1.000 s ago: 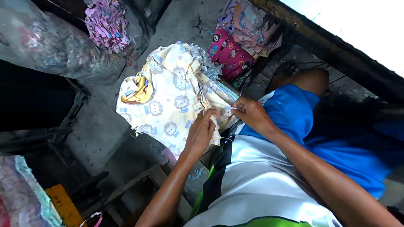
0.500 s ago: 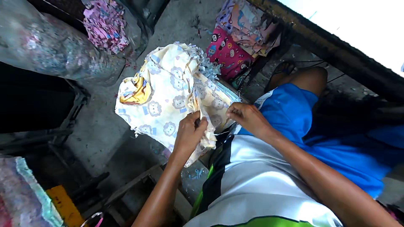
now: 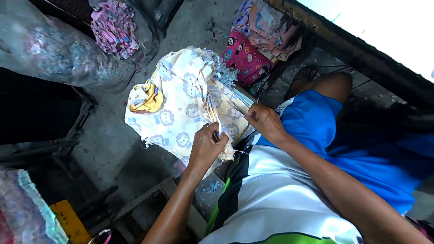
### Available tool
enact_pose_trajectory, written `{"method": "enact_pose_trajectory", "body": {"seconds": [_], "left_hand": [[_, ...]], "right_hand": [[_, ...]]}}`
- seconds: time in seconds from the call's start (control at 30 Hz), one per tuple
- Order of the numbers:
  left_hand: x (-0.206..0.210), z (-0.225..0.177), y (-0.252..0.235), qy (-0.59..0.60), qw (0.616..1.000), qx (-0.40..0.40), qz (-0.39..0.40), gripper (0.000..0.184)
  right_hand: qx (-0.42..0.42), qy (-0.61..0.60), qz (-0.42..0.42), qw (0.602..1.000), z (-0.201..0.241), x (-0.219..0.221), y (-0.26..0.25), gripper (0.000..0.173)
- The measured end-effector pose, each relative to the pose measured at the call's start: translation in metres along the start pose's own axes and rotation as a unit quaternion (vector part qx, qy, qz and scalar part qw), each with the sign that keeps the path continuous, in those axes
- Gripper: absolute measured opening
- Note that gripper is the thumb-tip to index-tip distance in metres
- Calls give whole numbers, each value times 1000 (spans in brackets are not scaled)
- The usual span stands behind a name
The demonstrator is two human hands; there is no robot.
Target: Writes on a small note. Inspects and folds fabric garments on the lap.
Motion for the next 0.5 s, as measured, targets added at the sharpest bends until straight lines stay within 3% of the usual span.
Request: {"method": "enact_pose_trajectory", "body": {"seconds": [0.1, 0.33, 0.43, 0.5], "left_hand": [[12, -1, -2, -24, 1000, 9, 17, 17], [16, -2, -4, -59, 997, 26, 32, 17], [14, -2, -3, -59, 998, 23, 26, 18], [14, 0, -2, -57, 998, 28, 15, 18]], "right_hand": [[13, -27, 24, 999, 6, -3, 7, 11], [-6, 41, 13, 999, 5, 11, -13, 28], [11, 78, 39, 996, 7, 10, -19, 22], [-8, 85, 7, 996, 4, 10, -16, 19]]}}
Point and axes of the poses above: each hand's wrist, its own y-axis away from the middle knuckle, its own x-axis out of the palm, z = x × y, the point moved 1 cm from there along -y, towards the middle knuckle, and after that the axes turned 11 degrees about y, right-handed, at the moved point
